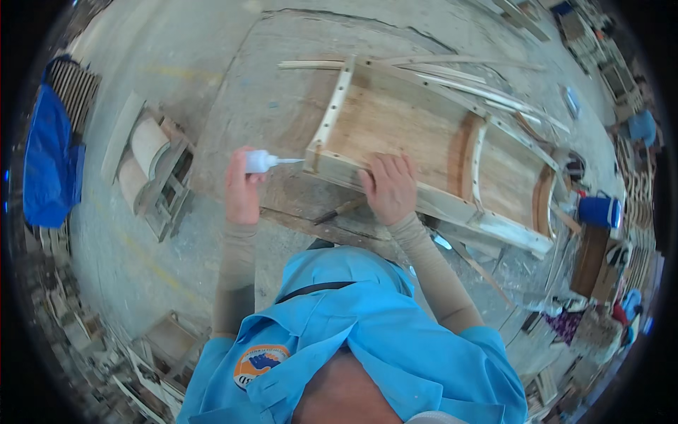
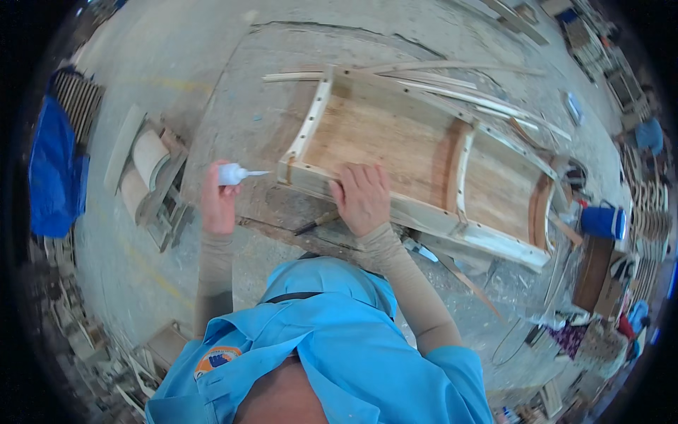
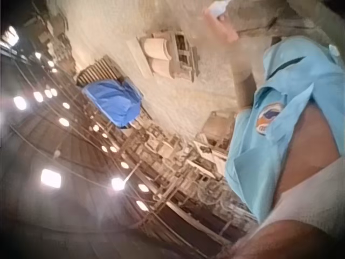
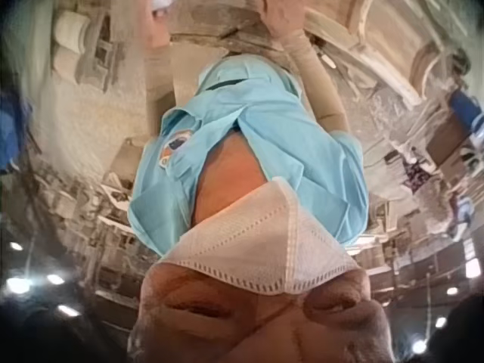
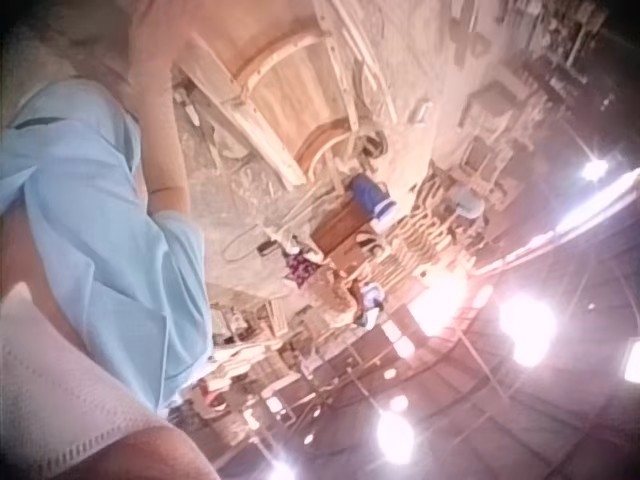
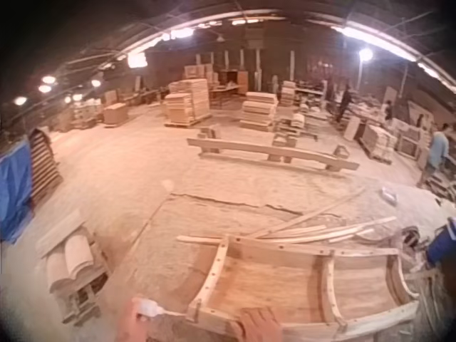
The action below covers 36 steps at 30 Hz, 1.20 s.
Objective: The person applies glue from a white bottle into pre-drilled holes on a wooden furniture frame. They then insert small wooden dowels into the glued holes to join the frame components. The person repeats this process for multiple joints on the frame.
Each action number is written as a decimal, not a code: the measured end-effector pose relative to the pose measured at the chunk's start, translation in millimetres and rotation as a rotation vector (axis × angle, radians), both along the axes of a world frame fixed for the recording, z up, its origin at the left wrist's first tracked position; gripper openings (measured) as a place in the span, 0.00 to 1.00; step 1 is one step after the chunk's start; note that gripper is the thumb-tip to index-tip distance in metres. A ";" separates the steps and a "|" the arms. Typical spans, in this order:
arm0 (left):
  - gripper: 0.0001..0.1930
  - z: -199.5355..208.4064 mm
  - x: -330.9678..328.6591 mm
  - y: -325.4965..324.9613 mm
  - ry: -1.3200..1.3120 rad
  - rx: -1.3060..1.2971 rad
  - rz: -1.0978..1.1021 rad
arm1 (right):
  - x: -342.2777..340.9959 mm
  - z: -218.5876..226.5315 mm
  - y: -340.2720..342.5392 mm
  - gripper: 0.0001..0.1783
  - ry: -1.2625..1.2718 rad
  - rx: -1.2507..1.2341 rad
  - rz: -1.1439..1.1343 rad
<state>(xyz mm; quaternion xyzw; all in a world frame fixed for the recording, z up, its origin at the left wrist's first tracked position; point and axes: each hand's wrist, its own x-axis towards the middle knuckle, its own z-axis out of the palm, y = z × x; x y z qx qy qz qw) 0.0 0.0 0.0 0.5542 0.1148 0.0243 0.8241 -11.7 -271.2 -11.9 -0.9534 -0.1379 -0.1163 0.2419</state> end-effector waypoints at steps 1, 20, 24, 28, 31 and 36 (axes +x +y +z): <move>0.17 -4.7 1.0 0.6 0.021 -0.064 0.003 | 1.1 2.4 2.1 0.24 -0.001 0.035 -0.004; 0.19 17.2 -20.2 -62.5 -0.051 -0.180 0.071 | -95.7 30.5 -212.1 0.22 -0.021 0.129 -0.351; 0.18 16.3 -4.4 -43.3 -0.077 0.249 0.239 | -108.0 36.7 -231.0 0.28 0.111 -0.015 -0.299; 0.23 -51.7 19.8 30.8 -0.083 0.663 0.269 | -113.4 28.8 -241.5 0.33 0.208 -0.084 -0.206; 0.27 -79.5 23.9 21.8 0.032 0.859 0.254 | -116.8 24.2 -244.2 0.35 0.237 -0.096 -0.184; 0.33 -135.7 24.8 30.8 0.016 0.938 0.178 | -116.8 22.9 -242.8 0.36 0.215 -0.057 -0.155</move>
